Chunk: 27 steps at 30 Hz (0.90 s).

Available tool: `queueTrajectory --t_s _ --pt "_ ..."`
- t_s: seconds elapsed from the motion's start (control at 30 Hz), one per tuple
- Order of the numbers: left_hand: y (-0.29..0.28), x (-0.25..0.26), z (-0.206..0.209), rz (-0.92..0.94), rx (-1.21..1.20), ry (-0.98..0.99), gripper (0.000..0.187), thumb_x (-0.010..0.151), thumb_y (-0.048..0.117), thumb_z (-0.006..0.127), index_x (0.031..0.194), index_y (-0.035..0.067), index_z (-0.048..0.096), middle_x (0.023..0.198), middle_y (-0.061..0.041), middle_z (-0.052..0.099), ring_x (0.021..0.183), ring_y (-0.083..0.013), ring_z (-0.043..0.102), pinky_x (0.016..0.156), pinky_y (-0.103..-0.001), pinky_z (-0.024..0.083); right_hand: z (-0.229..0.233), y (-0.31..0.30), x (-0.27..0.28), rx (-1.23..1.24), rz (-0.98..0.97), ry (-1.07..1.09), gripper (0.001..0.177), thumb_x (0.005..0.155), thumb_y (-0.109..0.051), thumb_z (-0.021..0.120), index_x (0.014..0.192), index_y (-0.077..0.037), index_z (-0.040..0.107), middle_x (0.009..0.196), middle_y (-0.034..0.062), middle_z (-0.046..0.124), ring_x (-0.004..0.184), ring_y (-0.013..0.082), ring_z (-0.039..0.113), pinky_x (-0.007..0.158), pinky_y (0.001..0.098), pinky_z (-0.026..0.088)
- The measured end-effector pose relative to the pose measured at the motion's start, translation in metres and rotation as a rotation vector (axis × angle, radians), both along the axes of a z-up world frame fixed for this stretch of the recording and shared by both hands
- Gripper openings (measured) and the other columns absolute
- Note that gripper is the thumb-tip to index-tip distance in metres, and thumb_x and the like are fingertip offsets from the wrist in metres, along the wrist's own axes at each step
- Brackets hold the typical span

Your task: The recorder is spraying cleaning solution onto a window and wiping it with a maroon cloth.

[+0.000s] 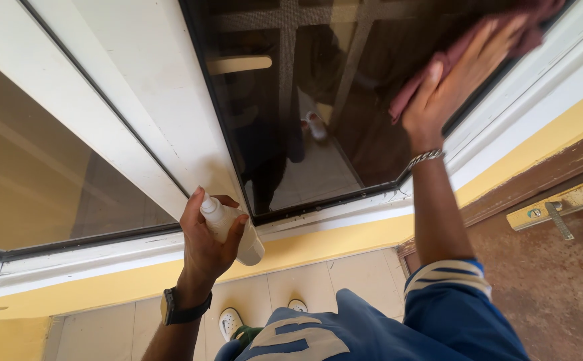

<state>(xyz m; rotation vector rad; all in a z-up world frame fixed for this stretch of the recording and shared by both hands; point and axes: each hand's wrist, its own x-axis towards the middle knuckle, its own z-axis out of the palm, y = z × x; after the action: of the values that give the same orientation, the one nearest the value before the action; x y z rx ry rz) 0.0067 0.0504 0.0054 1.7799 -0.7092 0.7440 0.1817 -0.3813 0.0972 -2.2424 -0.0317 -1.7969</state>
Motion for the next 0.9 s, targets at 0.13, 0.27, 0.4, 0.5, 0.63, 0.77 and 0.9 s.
queueTrajectory --t_s 0.13,0.27,0.4,0.5,0.63,0.77,0.9 --pt "0.002 0.003 -0.001 0.020 0.012 -0.050 0.092 0.091 -0.002 0.075 0.154 0.016 0.010 0.110 -0.020 0.066 0.094 -0.0270 0.072 0.078 -0.040 0.062 -0.052 0.043 -0.035 0.230 0.376 -0.030 0.071 0.124 -0.051 0.032 0.166 -0.012 -0.009 0.170 0.0119 -0.010 0.165 0.0322 0.007 0.139 0.0499 0.010" --pt "0.004 0.004 -0.003 0.028 -0.014 -0.041 0.091 0.091 -0.004 0.074 0.154 0.016 0.011 0.110 -0.020 0.066 0.092 -0.0263 0.072 0.078 -0.040 0.061 -0.148 0.039 -0.002 0.577 -0.046 0.057 0.067 0.118 -0.046 0.025 0.170 -0.008 0.009 0.177 0.0151 -0.001 0.166 0.0337 0.006 0.139 0.0499 0.013" --pt "0.007 0.004 -0.004 0.019 0.000 -0.032 0.090 0.092 -0.003 0.074 0.154 0.016 0.011 0.111 -0.020 0.066 0.091 -0.0249 0.072 0.075 -0.038 0.061 -0.166 0.108 -0.014 0.634 -0.049 0.032 0.070 0.116 -0.048 0.018 0.169 -0.004 0.007 0.177 0.0196 -0.003 0.166 0.0354 0.003 0.138 0.0520 0.011" --pt "0.007 0.004 0.003 0.011 0.009 -0.063 0.091 0.092 -0.003 0.073 0.155 0.017 0.011 0.111 -0.020 0.066 0.092 -0.0261 0.071 0.078 -0.039 0.061 -0.141 0.156 -0.022 0.586 0.000 0.000 0.071 0.116 -0.050 0.019 0.169 -0.004 0.008 0.177 0.0201 -0.003 0.167 0.0361 0.001 0.138 0.0539 0.007" --pt "0.009 0.004 0.004 0.017 -0.001 -0.054 0.091 0.092 -0.004 0.073 0.155 0.018 0.012 0.109 -0.019 0.066 0.089 -0.0248 0.070 0.075 -0.037 0.060 -0.123 0.203 -0.020 0.405 0.055 -0.003 0.070 0.115 -0.051 0.022 0.169 -0.006 0.011 0.178 0.0181 -0.002 0.168 0.0371 0.000 0.135 0.0573 0.000" --pt "0.008 0.001 0.002 0.016 -0.004 -0.034 0.091 0.092 -0.005 0.074 0.155 0.018 0.012 0.111 -0.020 0.066 0.090 -0.0244 0.070 0.076 -0.037 0.060 -0.128 0.245 -0.028 0.001 0.166 0.062 0.062 0.112 -0.050 0.030 0.154 -0.005 0.035 0.169 0.0258 0.012 0.161 0.0455 0.005 0.127 0.0699 0.001" --pt "0.007 0.000 0.001 0.015 -0.016 -0.036 0.091 0.092 -0.005 0.073 0.156 0.018 0.012 0.111 -0.020 0.065 0.095 -0.0256 0.070 0.080 -0.038 0.060 -0.154 0.260 -0.043 -0.373 0.328 0.125 0.036 0.103 -0.037 0.059 0.131 -0.014 0.064 0.149 0.0197 0.044 0.144 0.0471 0.035 0.118 0.0717 0.020"
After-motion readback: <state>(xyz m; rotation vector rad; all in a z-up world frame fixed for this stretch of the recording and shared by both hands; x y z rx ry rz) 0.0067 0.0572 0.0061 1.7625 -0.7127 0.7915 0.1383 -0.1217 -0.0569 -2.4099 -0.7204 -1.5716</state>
